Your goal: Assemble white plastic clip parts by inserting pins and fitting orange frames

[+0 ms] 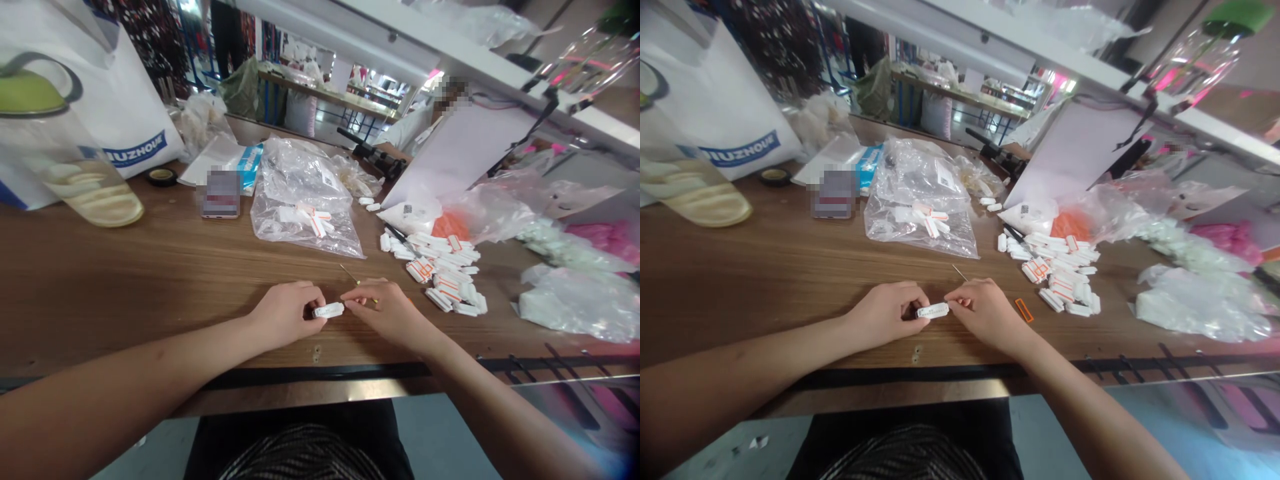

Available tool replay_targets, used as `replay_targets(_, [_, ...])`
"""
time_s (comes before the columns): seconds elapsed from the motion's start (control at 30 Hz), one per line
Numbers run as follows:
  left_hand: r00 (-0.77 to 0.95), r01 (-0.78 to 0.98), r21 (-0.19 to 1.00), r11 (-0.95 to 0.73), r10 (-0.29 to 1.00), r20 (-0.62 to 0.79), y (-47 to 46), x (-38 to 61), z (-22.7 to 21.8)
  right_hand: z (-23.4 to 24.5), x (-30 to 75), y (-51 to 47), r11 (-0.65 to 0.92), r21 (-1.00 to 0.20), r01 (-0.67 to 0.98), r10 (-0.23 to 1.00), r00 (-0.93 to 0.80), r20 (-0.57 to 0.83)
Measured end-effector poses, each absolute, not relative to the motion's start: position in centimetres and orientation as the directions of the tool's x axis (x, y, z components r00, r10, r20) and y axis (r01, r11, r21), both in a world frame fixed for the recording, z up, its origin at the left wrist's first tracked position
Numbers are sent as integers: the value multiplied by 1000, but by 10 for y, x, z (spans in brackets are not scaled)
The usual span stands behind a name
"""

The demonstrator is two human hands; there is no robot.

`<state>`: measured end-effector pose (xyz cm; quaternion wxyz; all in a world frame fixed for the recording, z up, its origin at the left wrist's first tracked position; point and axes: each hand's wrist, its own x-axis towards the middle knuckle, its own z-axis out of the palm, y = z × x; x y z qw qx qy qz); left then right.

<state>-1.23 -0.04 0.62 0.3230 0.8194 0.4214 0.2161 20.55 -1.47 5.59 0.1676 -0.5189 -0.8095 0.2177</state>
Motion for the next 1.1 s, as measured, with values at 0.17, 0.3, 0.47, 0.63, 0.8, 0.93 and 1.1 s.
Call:
replay_targets(0.17, [552,556,711,-430,831,72,0,-12,8,51,203,-16,376,-468,800,920,-384,82])
replay_targets(0.3, [555,556,707,-436,828,73,0,-12,8,47,197,-17,402,-401,823,913,-392,111])
replay_targets(0.47, [556,560,702,-441,828,76,0,-12,9,44,195,-18,413,-354,839,910,-393,131])
replay_targets(0.63, [556,563,693,-450,827,85,0,-12,9,42,195,-20,498,-239,833,866,-464,187])
replay_targets(0.8, [557,560,695,-451,826,88,0,-12,9,41,196,-20,502,-245,830,865,-473,168])
replay_targets(0.93, [556,568,689,-450,827,82,0,-12,9,44,195,-21,512,-239,825,859,-490,150])
replay_targets(1.1, [558,554,692,-463,823,105,0,-12,7,49,199,-24,554,-190,810,832,-540,124])
